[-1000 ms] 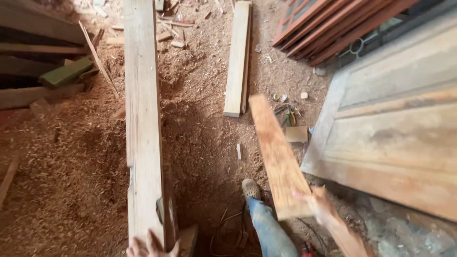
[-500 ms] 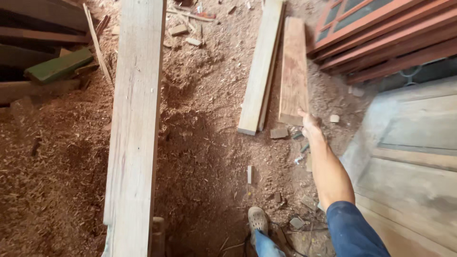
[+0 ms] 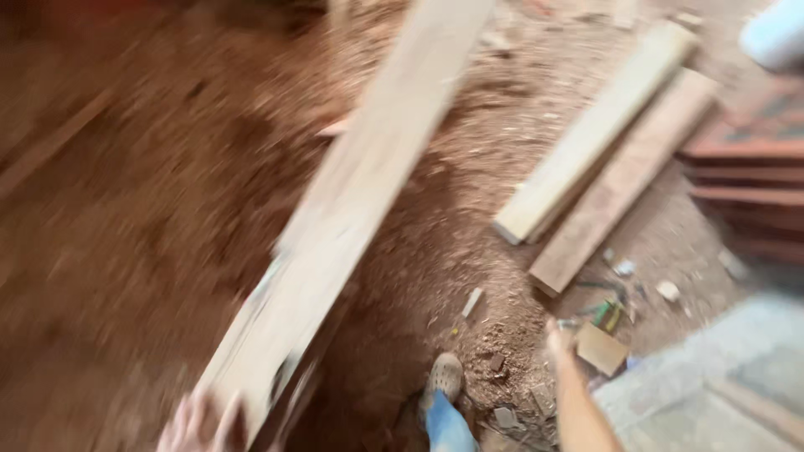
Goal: The person measures a wooden board with a tape measure, marks it with a pencil using a square tool, and then cuts the board using a circular saw.
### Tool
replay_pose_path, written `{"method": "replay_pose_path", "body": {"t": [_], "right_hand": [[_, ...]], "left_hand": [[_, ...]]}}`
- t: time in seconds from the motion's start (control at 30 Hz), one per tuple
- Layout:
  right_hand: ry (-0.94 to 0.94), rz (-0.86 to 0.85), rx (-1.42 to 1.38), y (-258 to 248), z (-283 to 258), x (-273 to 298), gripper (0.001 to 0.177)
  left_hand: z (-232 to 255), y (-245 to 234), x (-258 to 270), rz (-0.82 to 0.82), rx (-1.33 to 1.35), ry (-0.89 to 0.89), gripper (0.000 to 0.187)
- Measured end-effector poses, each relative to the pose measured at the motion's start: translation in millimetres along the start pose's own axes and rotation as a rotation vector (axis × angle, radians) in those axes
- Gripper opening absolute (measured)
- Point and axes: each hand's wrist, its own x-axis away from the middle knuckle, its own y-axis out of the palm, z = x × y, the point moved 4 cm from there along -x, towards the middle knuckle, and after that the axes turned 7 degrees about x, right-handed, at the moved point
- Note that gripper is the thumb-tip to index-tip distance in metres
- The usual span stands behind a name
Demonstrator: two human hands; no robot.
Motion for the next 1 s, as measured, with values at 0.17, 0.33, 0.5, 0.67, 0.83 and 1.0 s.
{"method": "replay_pose_path", "body": {"t": [0.17,0.33,0.5,0.67,0.83,1.0], "right_hand": [[0.071,-0.537,-0.225,86,58,180,0.027],[-0.614,-0.333,0.213,103,71,314,0.027],[-0.409,-0.535,-0.062,101,89,367,0.018],[-0.395,-0.485,-0.164,108,139,418,0.019],[-0.427,-0.383,0.042,175,192,476,0.024],[-0.865,-0.259,0.107,241,182,542,0.03]], "left_hand": [[-21,2,23,0.213,0.284,-0.027,0.095],[-24,43,42,0.258,0.365,-0.08,0.097],[-61,40,149,0.224,0.431,-0.181,0.082],[-139,39,312,0.184,0.515,-0.259,0.075],[-232,25,442,0.161,0.51,-0.376,0.072],[-303,-7,472,-0.067,0.396,-0.446,0.107]]}}
